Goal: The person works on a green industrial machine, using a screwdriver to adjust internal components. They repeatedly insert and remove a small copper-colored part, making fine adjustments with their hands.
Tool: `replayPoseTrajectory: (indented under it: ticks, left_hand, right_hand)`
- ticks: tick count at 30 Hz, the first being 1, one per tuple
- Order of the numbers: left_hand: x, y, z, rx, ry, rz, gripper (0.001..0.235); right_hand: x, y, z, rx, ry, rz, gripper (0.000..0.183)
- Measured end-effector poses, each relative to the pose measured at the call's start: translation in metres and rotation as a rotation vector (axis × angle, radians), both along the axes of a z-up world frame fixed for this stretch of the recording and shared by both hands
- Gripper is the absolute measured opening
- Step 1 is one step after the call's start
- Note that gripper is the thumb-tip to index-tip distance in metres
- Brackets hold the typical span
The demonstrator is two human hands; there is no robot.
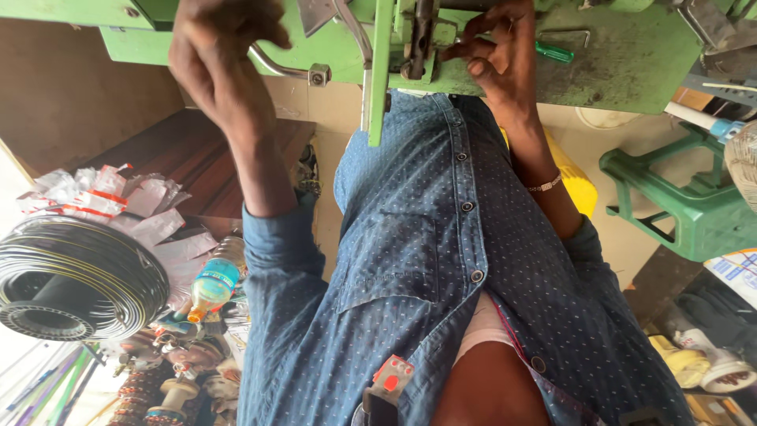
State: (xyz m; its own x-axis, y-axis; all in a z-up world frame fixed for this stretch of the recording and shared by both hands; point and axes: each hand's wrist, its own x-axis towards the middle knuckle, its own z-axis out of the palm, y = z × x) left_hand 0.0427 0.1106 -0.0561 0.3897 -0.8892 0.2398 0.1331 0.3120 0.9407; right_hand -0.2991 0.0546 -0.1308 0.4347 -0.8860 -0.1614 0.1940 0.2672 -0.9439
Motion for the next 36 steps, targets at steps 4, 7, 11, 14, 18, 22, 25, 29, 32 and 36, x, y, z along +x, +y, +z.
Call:
replayPoseTrajectory:
  ticks: [4,7,11,14,18,22,25,29,32,36]
  left_hand:
    - [-0.011,0.021,0.023,-0.009,-0.046,0.214,0.05]
    - [-0.02,0.036,0.011,-0.025,-0.001,0.371,0.046]
    - [-0.039,0.067,-0.021,0.242,0.159,0.449,0.046]
    - [-0.057,0.085,-0.046,0.461,0.105,0.415,0.047]
    - [-0.072,0.099,-0.073,0.716,0.241,-0.031,0.032]
    - [-0.081,0.1,-0.094,0.714,0.191,-0.339,0.022]
    - [-0.087,0.098,-0.101,0.691,0.149,-0.417,0.019]
    - [-0.102,0.089,-0.093,0.716,0.119,-0.496,0.028]
    - [-0.12,0.078,-0.076,0.59,0.078,-0.596,0.051]
    - [-0.145,0.057,-0.054,0.353,0.139,-0.85,0.088]
  right_hand:
    - [0.004,0.005,-0.005,-0.33,0.1,0.001,0.076]
    - [0.007,0.012,-0.013,-0.467,0.346,0.004,0.083]
    - [0.011,0.021,-0.025,-0.233,0.26,0.064,0.071]
    - [0.016,0.023,-0.028,-0.095,0.039,0.065,0.075]
    - [0.017,0.036,-0.028,0.077,0.088,0.18,0.07]
    - [0.009,0.054,-0.028,0.095,0.107,0.324,0.053]
    - [-0.004,0.069,-0.026,0.09,0.091,0.338,0.036]
    - [-0.026,0.092,-0.002,0.033,0.33,0.27,0.019]
    - [-0.039,0.106,0.03,-0.005,0.517,0.232,0.018]
    - [-0.068,0.111,0.07,-0.062,0.64,0.279,0.017]
